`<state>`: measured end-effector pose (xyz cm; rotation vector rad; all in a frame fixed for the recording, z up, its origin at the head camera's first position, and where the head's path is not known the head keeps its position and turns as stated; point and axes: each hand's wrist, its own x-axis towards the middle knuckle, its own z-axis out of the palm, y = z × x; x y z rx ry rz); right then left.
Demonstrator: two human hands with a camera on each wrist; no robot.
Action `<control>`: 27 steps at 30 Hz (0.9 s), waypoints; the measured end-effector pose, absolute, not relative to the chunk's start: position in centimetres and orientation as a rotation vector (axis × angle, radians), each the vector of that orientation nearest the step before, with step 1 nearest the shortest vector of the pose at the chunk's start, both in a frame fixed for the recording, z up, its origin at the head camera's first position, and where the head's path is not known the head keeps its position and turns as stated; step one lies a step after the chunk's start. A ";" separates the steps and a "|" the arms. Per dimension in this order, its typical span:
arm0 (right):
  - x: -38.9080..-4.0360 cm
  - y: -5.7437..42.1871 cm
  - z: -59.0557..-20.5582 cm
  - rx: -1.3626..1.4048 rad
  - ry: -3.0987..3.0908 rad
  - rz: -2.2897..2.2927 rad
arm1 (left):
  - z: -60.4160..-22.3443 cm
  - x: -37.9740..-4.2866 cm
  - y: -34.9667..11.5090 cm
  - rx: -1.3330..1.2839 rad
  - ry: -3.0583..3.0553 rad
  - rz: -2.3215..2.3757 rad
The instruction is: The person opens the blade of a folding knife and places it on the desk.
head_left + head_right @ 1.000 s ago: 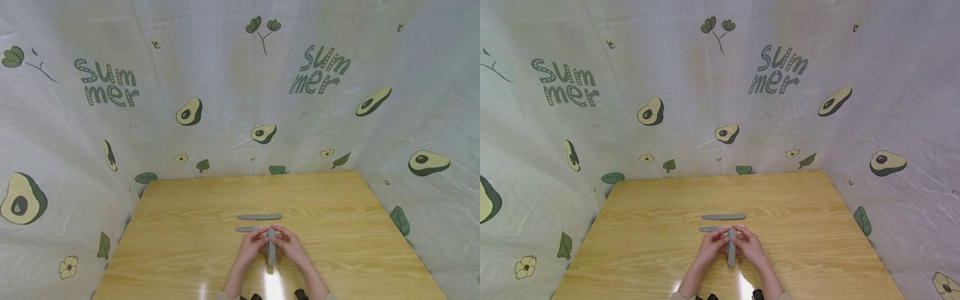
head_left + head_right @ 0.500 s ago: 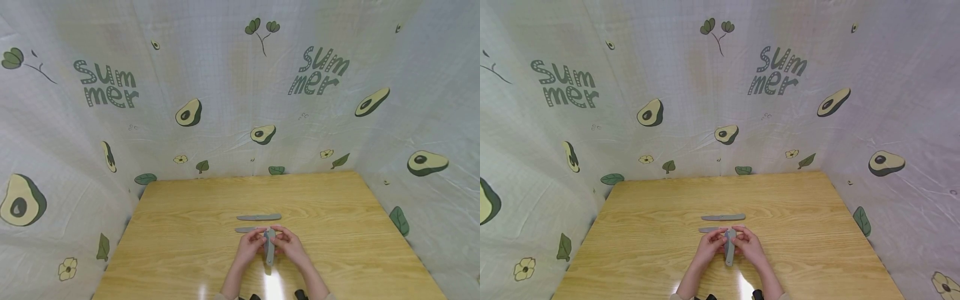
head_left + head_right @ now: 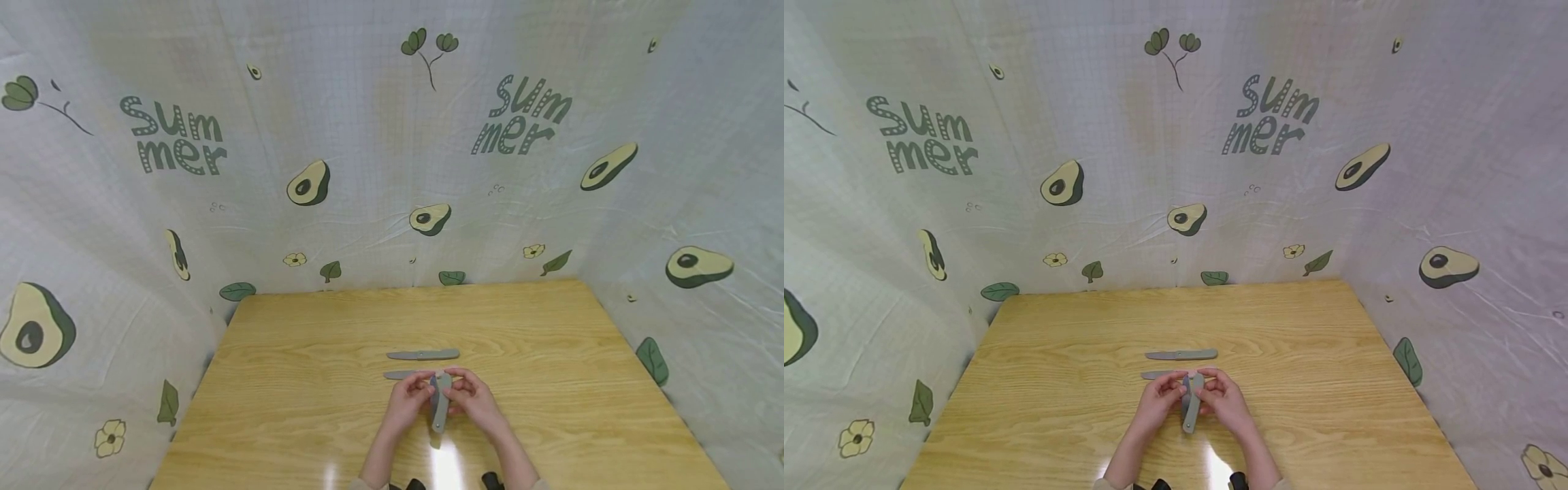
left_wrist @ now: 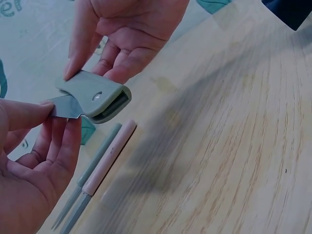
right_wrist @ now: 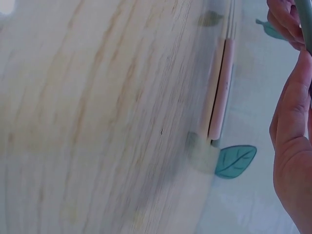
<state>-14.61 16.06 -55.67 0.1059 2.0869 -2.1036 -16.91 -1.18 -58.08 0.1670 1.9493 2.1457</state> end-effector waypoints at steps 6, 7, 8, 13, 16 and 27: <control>-14.7 16.3 -55.7 0.159 2.115 -2.140 | -57.7 -17.0 -1.5 0.141 1.965 2.199; -14.7 16.3 -55.7 0.170 2.114 -2.153 | -57.6 -17.0 -1.6 0.128 1.961 2.216; -14.7 16.3 -55.7 0.179 2.117 -2.166 | -57.6 -17.0 -1.6 0.119 1.967 2.229; -14.8 16.3 -55.6 0.253 2.103 -2.234 | -57.5 -17.2 -1.7 0.029 1.962 2.300; -15.0 16.3 -55.7 0.291 2.099 -2.267 | -57.6 -17.2 -1.6 -0.016 1.947 2.341; -15.1 16.7 -56.0 0.330 2.048 -2.374 | -56.7 -17.2 -1.7 -0.159 1.884 2.454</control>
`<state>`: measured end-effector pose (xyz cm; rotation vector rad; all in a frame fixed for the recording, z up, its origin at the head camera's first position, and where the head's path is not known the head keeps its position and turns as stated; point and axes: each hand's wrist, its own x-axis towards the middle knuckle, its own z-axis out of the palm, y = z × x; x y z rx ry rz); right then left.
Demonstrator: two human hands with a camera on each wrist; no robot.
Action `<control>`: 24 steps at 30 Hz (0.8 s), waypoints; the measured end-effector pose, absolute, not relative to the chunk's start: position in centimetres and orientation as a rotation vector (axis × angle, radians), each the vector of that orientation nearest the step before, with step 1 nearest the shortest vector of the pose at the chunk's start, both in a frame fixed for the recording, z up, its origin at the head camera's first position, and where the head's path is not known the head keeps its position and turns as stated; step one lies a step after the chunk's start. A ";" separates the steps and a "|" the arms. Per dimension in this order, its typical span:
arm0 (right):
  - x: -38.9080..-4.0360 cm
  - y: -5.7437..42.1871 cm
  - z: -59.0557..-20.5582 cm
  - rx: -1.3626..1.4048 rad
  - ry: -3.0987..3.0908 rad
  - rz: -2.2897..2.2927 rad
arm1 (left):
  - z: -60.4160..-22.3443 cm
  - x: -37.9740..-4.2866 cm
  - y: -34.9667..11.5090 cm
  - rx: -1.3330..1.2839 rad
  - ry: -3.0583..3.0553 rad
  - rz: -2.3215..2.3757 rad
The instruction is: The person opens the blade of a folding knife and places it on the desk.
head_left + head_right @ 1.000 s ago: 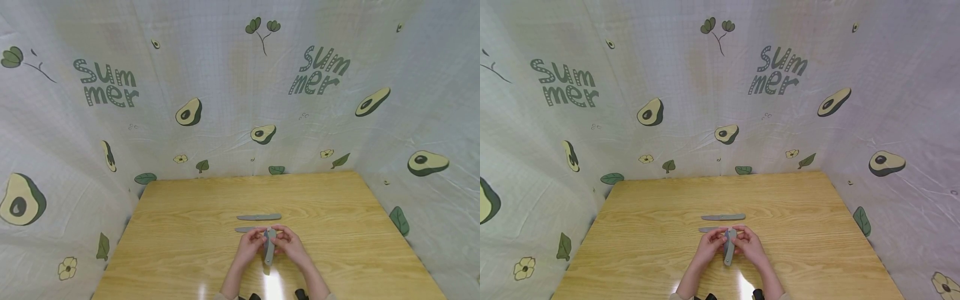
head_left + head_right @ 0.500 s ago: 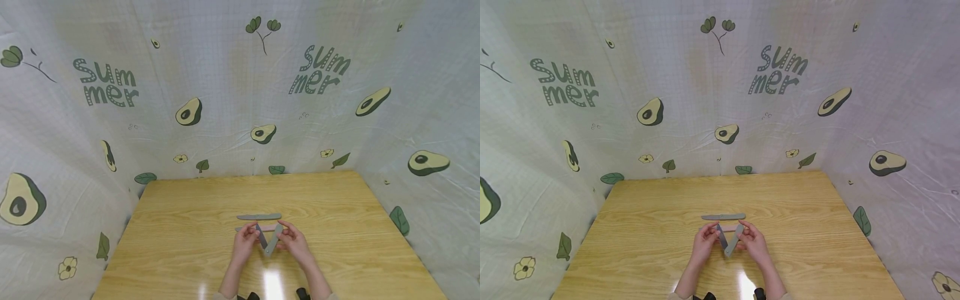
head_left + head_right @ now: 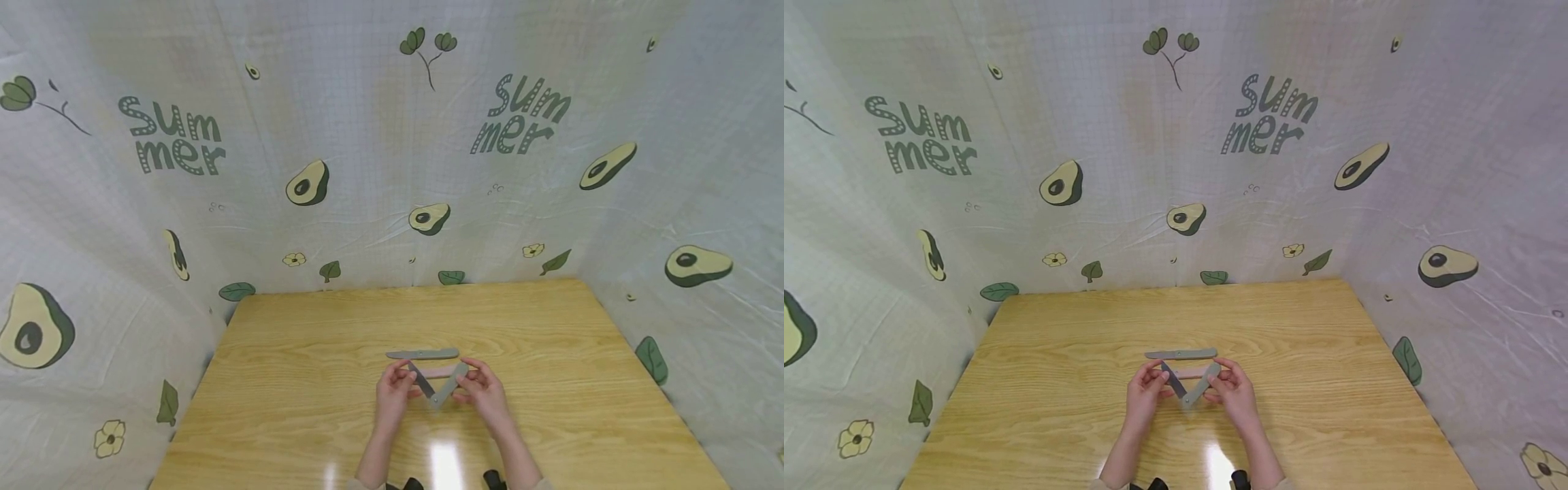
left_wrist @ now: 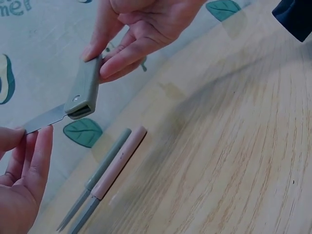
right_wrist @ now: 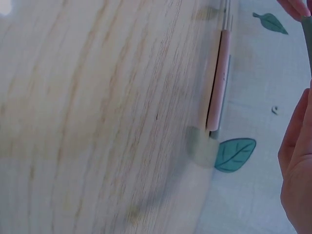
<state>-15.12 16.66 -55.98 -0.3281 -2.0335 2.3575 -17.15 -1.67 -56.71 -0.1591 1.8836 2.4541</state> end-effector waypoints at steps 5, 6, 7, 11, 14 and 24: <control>-15.0 16.6 -55.6 -0.334 -1.927 2.378 | -56.6 -17.1 -1.9 -0.195 1.771 2.568; -14.9 16.6 -55.5 -0.335 -1.908 2.383 | -56.7 -17.1 -1.9 -0.202 1.741 2.600; -14.9 16.6 -55.4 -0.336 -1.894 2.384 | -56.7 -17.0 -1.9 -0.213 1.717 2.626; -14.8 16.4 -55.1 -0.363 -1.837 2.402 | -56.6 -17.0 -1.9 -0.270 1.665 2.702; -14.7 16.3 -54.9 -0.386 -1.808 2.410 | -56.6 -17.0 -1.8 -0.314 1.650 2.728; -15.0 15.4 -55.0 -0.413 -1.570 2.431 | -56.3 -16.8 -1.1 -0.339 1.551 2.877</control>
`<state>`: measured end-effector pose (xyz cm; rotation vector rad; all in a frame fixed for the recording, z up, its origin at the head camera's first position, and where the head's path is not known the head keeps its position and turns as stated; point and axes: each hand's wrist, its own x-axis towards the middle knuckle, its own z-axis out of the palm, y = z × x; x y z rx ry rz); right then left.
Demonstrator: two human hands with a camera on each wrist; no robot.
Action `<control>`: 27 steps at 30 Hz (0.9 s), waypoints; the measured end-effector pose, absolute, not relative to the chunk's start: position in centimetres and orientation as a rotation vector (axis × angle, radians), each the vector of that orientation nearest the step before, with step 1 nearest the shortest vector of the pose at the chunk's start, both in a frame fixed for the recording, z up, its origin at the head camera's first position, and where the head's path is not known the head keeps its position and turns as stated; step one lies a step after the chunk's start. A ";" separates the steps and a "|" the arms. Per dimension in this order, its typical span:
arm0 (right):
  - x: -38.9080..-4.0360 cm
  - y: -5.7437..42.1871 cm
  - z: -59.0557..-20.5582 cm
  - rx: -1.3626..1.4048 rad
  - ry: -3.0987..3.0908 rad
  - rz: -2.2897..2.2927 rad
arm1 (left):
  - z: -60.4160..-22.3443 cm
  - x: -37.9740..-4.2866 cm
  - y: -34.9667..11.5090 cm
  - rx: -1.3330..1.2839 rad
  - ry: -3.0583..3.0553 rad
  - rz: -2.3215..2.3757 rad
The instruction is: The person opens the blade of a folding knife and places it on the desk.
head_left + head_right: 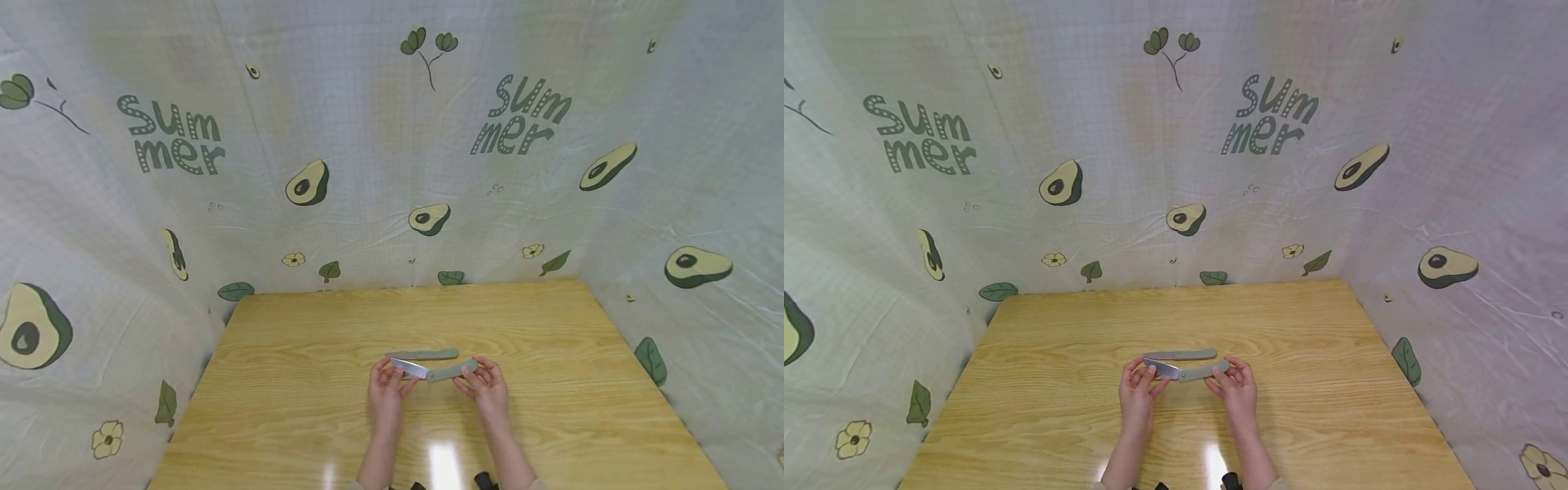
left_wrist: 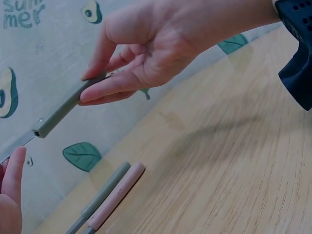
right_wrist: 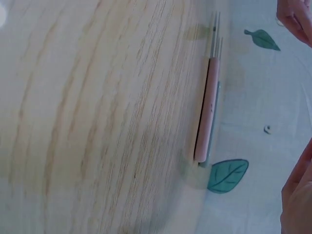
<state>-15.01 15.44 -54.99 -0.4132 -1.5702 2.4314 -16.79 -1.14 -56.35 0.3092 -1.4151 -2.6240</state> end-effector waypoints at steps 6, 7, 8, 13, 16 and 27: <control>-15.0 14.9 -55.2 -0.420 -1.438 2.418 | -56.3 -16.5 -0.4 0.284 -1.344 -2.583; -14.9 14.8 -55.2 -0.426 -1.427 2.416 | -56.3 -16.5 -0.3 0.282 -1.332 -2.578; -14.9 14.7 -55.3 -0.428 -1.420 2.414 | -56.2 -16.5 -0.2 0.282 -1.327 -2.573; -14.9 14.4 -55.3 -0.445 -1.376 2.429 | -56.2 -16.6 0.0 0.300 -1.286 -2.589; -14.9 14.3 -55.3 -0.461 -1.352 2.437 | -56.2 -16.6 0.0 0.310 -1.270 -2.607; -14.7 14.5 -55.2 -0.444 -1.343 2.469 | -56.2 -16.6 0.0 0.287 -1.233 -2.618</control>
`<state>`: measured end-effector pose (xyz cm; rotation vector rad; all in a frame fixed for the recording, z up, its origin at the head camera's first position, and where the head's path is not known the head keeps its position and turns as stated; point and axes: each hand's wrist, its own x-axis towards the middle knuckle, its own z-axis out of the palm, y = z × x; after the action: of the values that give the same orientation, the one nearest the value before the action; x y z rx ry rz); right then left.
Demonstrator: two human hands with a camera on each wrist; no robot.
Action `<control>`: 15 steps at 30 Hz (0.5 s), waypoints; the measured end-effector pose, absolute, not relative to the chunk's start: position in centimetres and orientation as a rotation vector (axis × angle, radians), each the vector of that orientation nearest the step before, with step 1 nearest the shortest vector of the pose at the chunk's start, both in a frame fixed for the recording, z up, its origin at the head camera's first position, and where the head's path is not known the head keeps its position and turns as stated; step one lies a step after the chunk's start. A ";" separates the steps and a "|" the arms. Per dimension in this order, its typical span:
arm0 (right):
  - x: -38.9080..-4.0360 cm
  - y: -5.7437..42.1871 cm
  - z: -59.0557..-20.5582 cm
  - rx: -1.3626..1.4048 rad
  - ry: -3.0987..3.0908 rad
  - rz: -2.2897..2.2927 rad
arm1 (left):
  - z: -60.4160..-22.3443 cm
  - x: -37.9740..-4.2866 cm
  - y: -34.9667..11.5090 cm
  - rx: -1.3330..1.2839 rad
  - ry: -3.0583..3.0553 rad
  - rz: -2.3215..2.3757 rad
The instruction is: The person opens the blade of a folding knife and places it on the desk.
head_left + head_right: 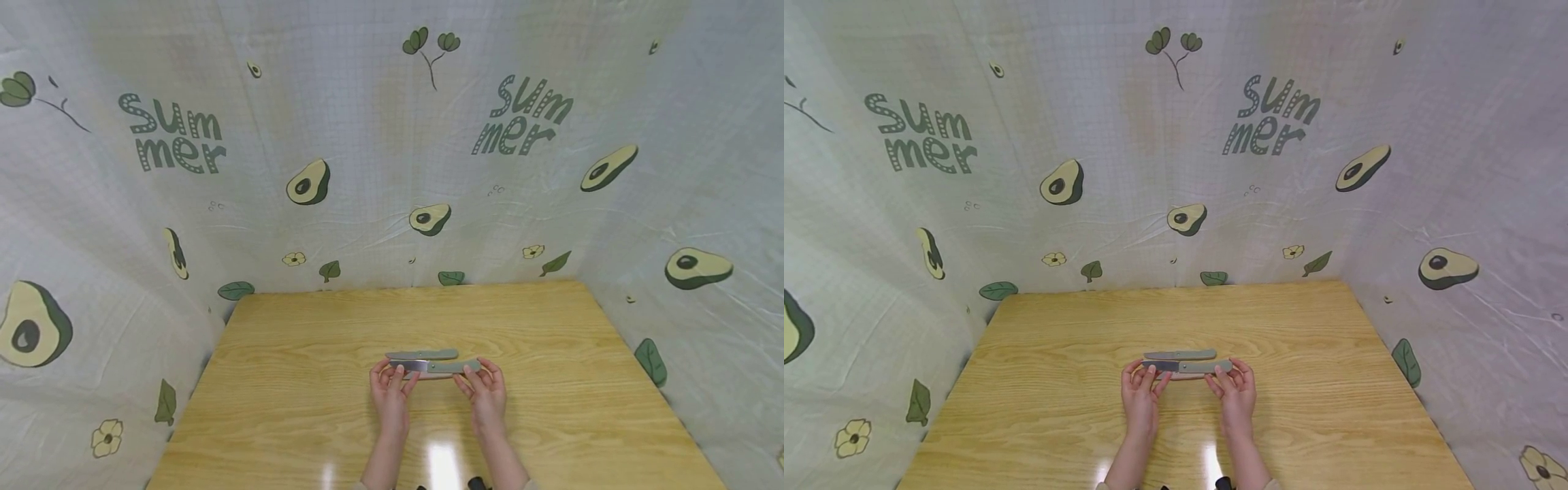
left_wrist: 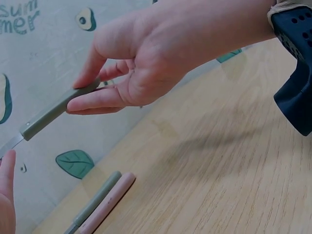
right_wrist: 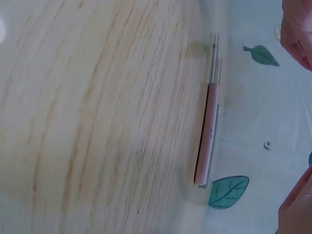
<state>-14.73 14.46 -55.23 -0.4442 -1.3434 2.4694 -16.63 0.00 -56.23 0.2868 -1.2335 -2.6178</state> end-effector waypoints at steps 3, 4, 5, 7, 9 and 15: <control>-14.8 14.7 -55.3 -0.430 -1.357 2.460 | -56.2 -16.6 -0.1 0.274 -1.233 -2.616; -14.8 14.8 -55.3 -0.423 -1.373 2.450 | -56.2 -16.7 -0.1 0.272 -1.232 -2.615; -14.8 14.9 -55.3 -0.415 -1.386 2.444 | -56.3 -16.7 -0.2 0.269 -1.237 -2.611; -14.9 15.1 -55.4 -0.406 -1.406 2.425 | -56.3 -16.6 -0.3 0.262 -1.255 -2.600; -15.0 15.2 -55.4 -0.403 -1.433 2.403 | -56.3 -16.7 -0.5 0.257 -1.272 -2.592; -14.9 15.3 -55.2 -0.402 -1.426 2.383 | -56.4 -16.6 -0.7 0.217 -1.317 -2.569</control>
<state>-14.90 15.35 -55.20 -0.4020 -1.4255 2.3831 -16.60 -0.74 -56.38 0.2166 -1.3175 -2.5687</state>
